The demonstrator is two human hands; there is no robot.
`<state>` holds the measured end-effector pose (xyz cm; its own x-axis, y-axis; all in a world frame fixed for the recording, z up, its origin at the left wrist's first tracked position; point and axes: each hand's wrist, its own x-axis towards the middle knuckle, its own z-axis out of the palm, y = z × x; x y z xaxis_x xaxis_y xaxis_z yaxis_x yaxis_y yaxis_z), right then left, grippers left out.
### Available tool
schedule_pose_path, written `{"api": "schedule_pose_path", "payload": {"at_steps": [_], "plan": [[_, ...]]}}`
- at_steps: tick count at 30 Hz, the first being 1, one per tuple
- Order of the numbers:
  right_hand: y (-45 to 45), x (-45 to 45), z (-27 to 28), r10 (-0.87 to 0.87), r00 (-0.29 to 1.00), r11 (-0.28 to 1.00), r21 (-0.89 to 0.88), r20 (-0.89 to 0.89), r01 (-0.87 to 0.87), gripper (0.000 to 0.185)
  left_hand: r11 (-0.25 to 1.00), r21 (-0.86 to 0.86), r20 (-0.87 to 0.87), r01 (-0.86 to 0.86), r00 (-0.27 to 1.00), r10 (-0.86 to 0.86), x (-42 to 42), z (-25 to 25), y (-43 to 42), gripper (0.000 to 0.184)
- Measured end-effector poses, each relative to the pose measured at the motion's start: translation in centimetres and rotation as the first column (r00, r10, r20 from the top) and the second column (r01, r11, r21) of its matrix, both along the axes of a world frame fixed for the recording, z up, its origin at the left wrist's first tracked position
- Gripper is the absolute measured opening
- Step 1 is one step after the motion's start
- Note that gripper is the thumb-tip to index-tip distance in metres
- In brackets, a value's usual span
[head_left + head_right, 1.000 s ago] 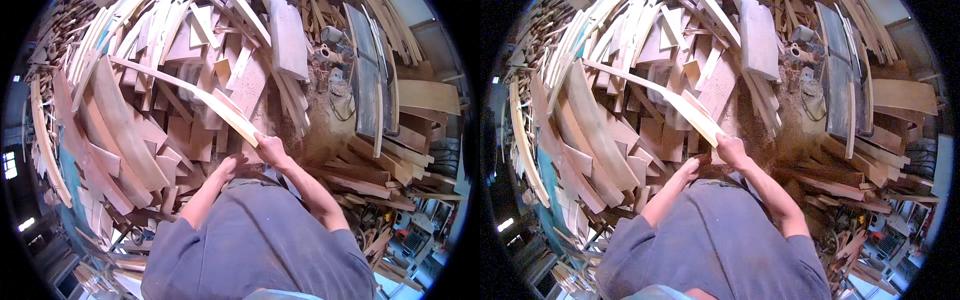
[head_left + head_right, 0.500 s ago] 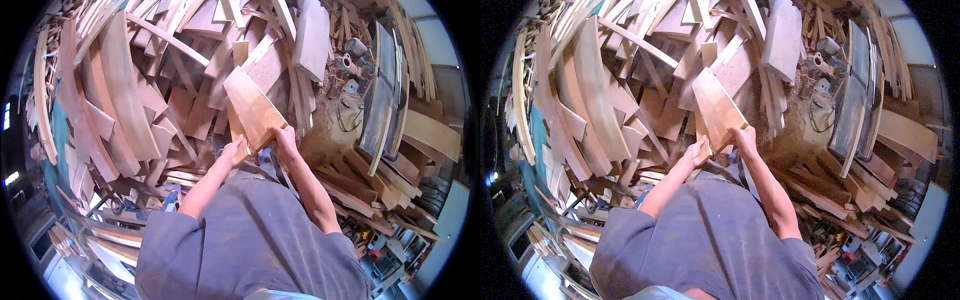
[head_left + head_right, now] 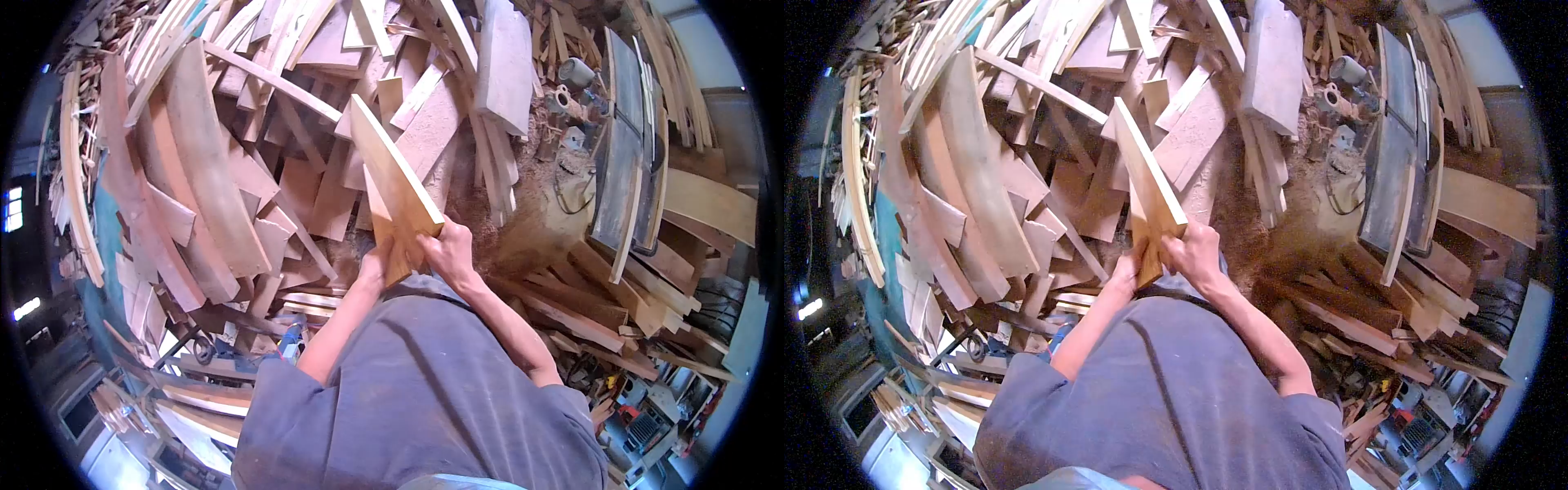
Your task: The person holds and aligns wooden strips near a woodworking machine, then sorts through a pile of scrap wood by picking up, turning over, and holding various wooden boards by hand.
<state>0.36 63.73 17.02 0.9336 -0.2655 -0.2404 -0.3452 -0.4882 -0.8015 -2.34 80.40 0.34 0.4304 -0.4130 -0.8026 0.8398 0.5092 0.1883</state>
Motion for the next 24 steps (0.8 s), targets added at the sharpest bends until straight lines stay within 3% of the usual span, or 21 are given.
{"api": "schedule_pose_path", "payload": {"at_steps": [3,4,9,14,17,22,24], "plan": [[0.8,-0.4,0.8,0.094,0.987,0.995,-0.028,0.129,-0.091,0.040,0.930,0.269,-0.072,0.251,0.968,-0.241,0.5,0.7,0.2,0.050],[1.1,-0.6,0.9,0.118,0.984,0.993,-0.045,0.134,-0.113,0.043,0.973,0.145,-0.018,0.179,0.984,-0.179,-0.1,-0.7,0.7,0.049],[1.6,-1.0,1.0,0.221,0.944,0.974,-0.112,0.245,-0.199,0.045,0.910,0.351,0.077,0.218,0.962,-0.260,-0.2,2.0,1.1,0.050],[2.1,-1.4,0.9,0.257,0.940,0.965,-0.109,0.225,-0.238,0.044,0.826,0.507,0.137,0.248,0.922,-0.361,-0.5,2.2,1.6,0.058],[2.3,-1.6,0.6,0.252,0.941,0.967,-0.102,0.227,-0.234,0.044,0.713,0.619,0.081,0.329,0.877,-0.474,0.7,5.4,1.6,0.044],[2.6,-1.6,0.2,0.214,0.953,0.974,-0.114,0.213,-0.193,0.040,0.765,0.584,0.104,0.271,0.910,-0.402,0.7,4.7,1.7,0.040],[2.5,-1.7,-0.4,0.196,0.959,0.975,-0.142,0.203,-0.170,0.037,0.793,0.556,0.138,0.248,0.913,-0.383,0.1,2.0,2.2,0.039]]}}
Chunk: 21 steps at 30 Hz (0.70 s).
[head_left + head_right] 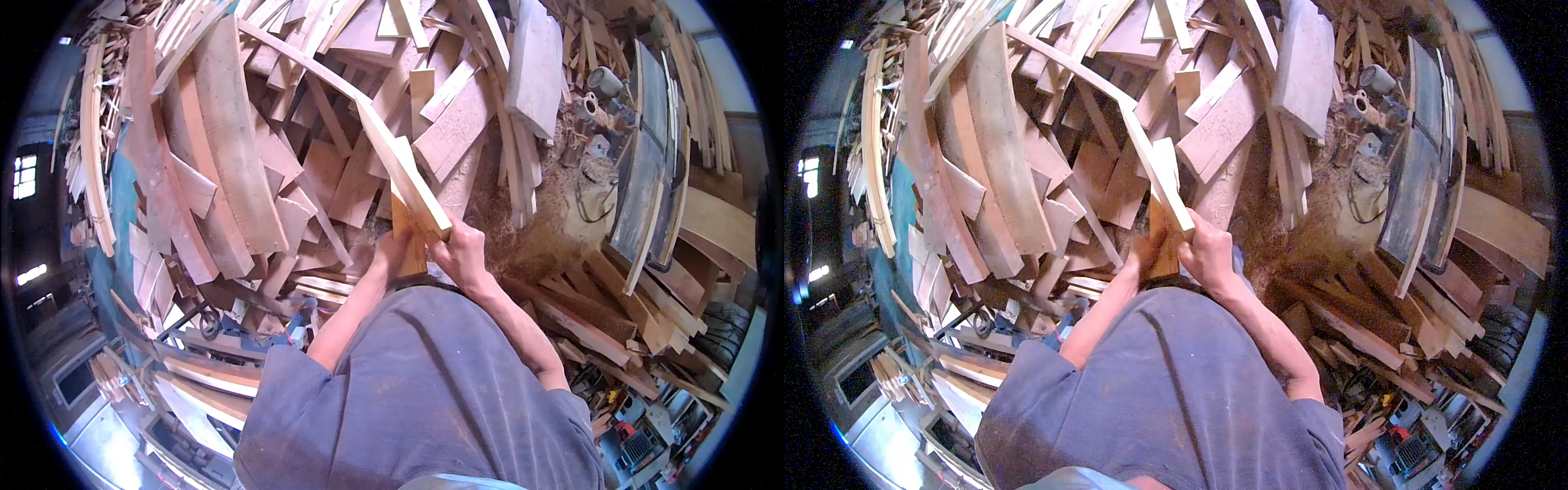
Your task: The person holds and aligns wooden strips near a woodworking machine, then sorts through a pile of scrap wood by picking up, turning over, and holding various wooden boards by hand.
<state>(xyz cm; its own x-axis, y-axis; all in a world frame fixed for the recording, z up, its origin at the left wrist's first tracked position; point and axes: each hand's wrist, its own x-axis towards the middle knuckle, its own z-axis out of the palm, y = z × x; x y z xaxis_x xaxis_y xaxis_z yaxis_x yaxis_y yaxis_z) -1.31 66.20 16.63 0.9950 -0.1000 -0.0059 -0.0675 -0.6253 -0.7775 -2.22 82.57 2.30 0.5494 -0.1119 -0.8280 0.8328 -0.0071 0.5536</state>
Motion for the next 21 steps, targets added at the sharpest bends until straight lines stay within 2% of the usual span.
{"api": "schedule_pose_path", "payload": {"at_steps": [2,3,4,5,6,7,8,9,10,11,12,13,15,17,18,19,20,21], "plan": [[-0.7,0.1,-0.6,-0.105,0.990,0.991,0.070,-0.090,0.111,0.035,0.997,-0.078,0.014,-0.018,1.000,0.019,-0.8,-5.3,1.2,0.037],[-1.3,0.3,-0.8,-0.154,0.978,0.981,0.100,-0.137,0.169,0.034,0.999,-0.044,0.058,-0.013,0.998,0.016,-0.4,-3.7,1.3,0.036],[-2.3,0.4,-1.1,-0.239,0.929,0.928,0.215,-0.283,0.304,0.030,1.000,-0.010,0.100,-0.010,0.995,0.011,0.3,-0.5,1.2,0.035],[-3.1,0.7,-1.1,-0.307,0.896,0.841,0.350,-0.321,0.414,0.029,1.000,0.024,0.140,-0.009,0.990,0.006,0.7,1.4,1.3,0.034],[-3.9,0.8,-1.4,-0.356,0.817,0.660,0.497,-0.453,0.563,0.029,0.975,-0.163,0.039,-0.148,0.987,0.157,0.5,-0.9,1.9,0.034],[-4.8,0.7,-2.0,-0.359,0.726,0.429,0.587,-0.586,0.686,0.030,0.987,-0.105,-0.021,-0.120,0.993,0.119,1.4,-0.4,2.3,0.037],[-5.9,0.5,-3.0,-0.345,0.640,0.290,0.571,-0.687,0.768,0.028,0.991,-0.109,-0.046,-0.081,0.996,0.076,2.3,0.0,3.0,0.039],[-7.7,0.1,-4.7,-0.320,0.595,0.271,0.530,-0.738,0.803,0.027,0.992,-0.116,-0.073,-0.044,0.997,0.036,3.1,1.3,3.4,0.041],[-8.1,0.4,-4.5,-0.369,0.539,0.120,0.537,-0.757,0.835,0.030,0.987,-0.159,0.063,-0.009,0.998,0.019,3.0,0.5,3.7,0.044],[-8.4,1.1,-4.4,-0.407,0.482,-0.034,0.541,-0.775,0.840,0.032,0.996,-0.041,0.180,0.079,0.981,-0.071,3.1,-0.1,4.8,0.046],[-12.8,0.1,-8.7,-0.373,0.533,0.054,0.555,-0.760,0.830,0.037,0.991,-0.074,0.127,0.108,0.987,-0.098,3.2,-2.2,7.1,0.047],[-13.5,0.6,-7.6,-0.447,0.508,-0.156,0.623,-0.737,0.767,0.037,0.985,-0.107,0.075,0.139,0.989,-0.131,3.2,-4.4,10.1,0.048],[-16.8,-0.6,-7.4,-0.310,0.525,-0.205,0.595,-0.793,0.777,0.040,0.990,-0.042,-0.046,0.135,0.989,-0.137,3.5,-2.6,14.1,0.049],[-19.1,-2.1,-10.6,-0.257,0.540,-0.297,0.597,-0.802,0.745,0.043,0.991,-0.134,-0.158,-0.030,0.987,0.008,2.9,-2.5,17.7,0.052],[-20.2,-3.1,-13.0,-0.255,0.552,-0.337,0.608,-0.794,0.718,0.045,0.972,-0.169,-0.182,-0.161,0.975,0.130,2.7,-0.6,17.7,0.048],[-20.6,-3.9,-15.1,-0.255,0.556,-0.362,0.612,-0.791,0.703,0.046,0.949,-0.123,-0.235,-0.289,0.938,0.255,2.6,0.7,17.6,0.045],[-20.6,-4.7,-16.3,-0.258,0.557,-0.372,0.613,-0.790,0.697,0.048,0.804,-0.378,-0.314,-0.460,0.880,0.356,2.1,0.8,18.4,0.042],[-19.9,-4.6,-16.3,-0.258,0.549,-0.359,0.607,-0.795,0.709,0.049,0.564,-0.585,-0.407,-0.583,0.812,0.418,1.4,0.4,19.2,0.040]]}}
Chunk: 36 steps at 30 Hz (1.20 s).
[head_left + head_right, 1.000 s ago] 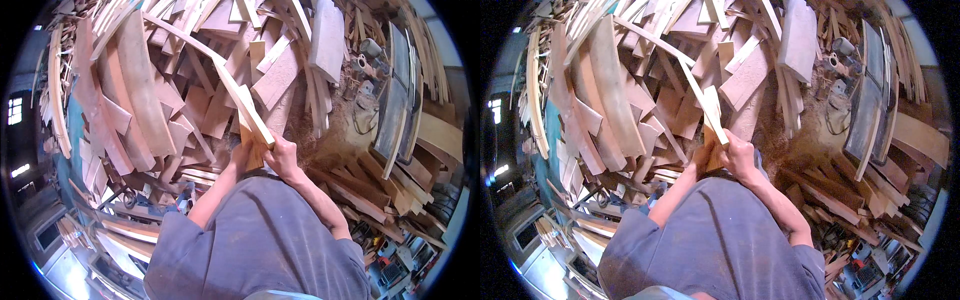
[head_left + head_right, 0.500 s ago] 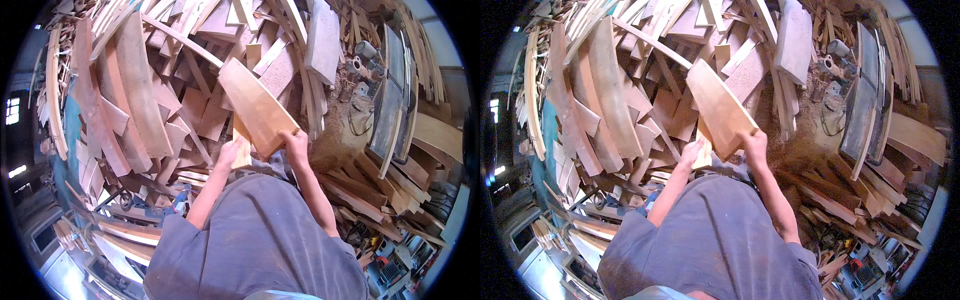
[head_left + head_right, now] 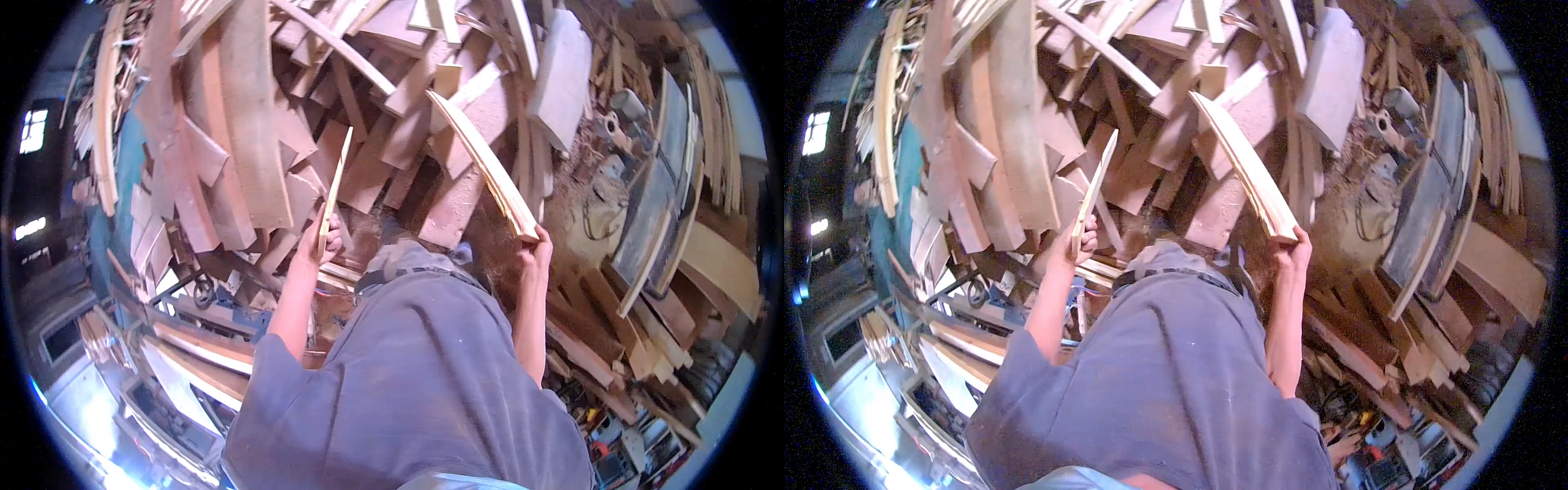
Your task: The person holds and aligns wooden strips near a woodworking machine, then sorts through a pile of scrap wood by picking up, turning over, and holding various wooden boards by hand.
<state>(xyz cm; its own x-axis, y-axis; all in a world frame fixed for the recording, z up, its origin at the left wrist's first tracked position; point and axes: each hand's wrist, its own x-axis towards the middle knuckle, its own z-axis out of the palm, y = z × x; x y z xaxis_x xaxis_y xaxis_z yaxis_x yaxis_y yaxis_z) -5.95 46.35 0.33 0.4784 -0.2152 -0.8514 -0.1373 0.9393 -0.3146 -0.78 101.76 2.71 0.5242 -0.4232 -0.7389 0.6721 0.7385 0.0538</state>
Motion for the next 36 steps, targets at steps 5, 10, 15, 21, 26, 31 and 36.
{"api": "schedule_pose_path", "payload": {"at_steps": [5,10,15,21,26,31,36], "plan": [[3.9,2.3,2.5,-0.004,0.993,0.997,-0.079,-0.118,-0.005,0.047,0.798,-0.485,0.055,-0.357,0.898,0.436,-1.5,1.1,-1.3,0.062],[3.8,2.6,-0.3,0.205,0.950,0.894,-0.351,-0.235,-0.280,0.031,0.749,-0.594,0.198,-0.293,0.849,0.490,-1.0,4.5,-3.5,0.063],[3.3,1.6,-1.8,0.360,0.880,0.793,-0.396,-0.309,-0.463,0.028,0.801,-0.541,0.280,-0.257,0.842,0.460,-0.6,6.0,-3.5,0.061],[4.9,1.6,0.2,0.273,0.928,0.882,-0.318,-0.252,-0.346,0.028,0.946,0.312,0.417,-0.083,0.907,-0.058,1.3,6.7,-3.7,0.047],[3.6,0.8,-2.7,0.274,0.933,0.890,-0.307,-0.234,-0.338,0.022,0.538,0.828,0.436,-0.155,0.781,-0.447,2.2,5.1,-5.2,0.037],[2.8,-0.1,-4.8,0.286,0.926,0.902,-0.258,-0.245,-0.347,0.019,0.393,0.887,0.426,-0.241,0.755,-0.498,2.3,6.0,-5.7,0.037],[2.9,-0.3,-5.9,0.363,0.932,0.909,-0.217,-0.007,-0.356,0.042,0.201,0.944,0.328,-0.261,0.789,-0.519,1.8,4.6,-5.1,0.039]]}}
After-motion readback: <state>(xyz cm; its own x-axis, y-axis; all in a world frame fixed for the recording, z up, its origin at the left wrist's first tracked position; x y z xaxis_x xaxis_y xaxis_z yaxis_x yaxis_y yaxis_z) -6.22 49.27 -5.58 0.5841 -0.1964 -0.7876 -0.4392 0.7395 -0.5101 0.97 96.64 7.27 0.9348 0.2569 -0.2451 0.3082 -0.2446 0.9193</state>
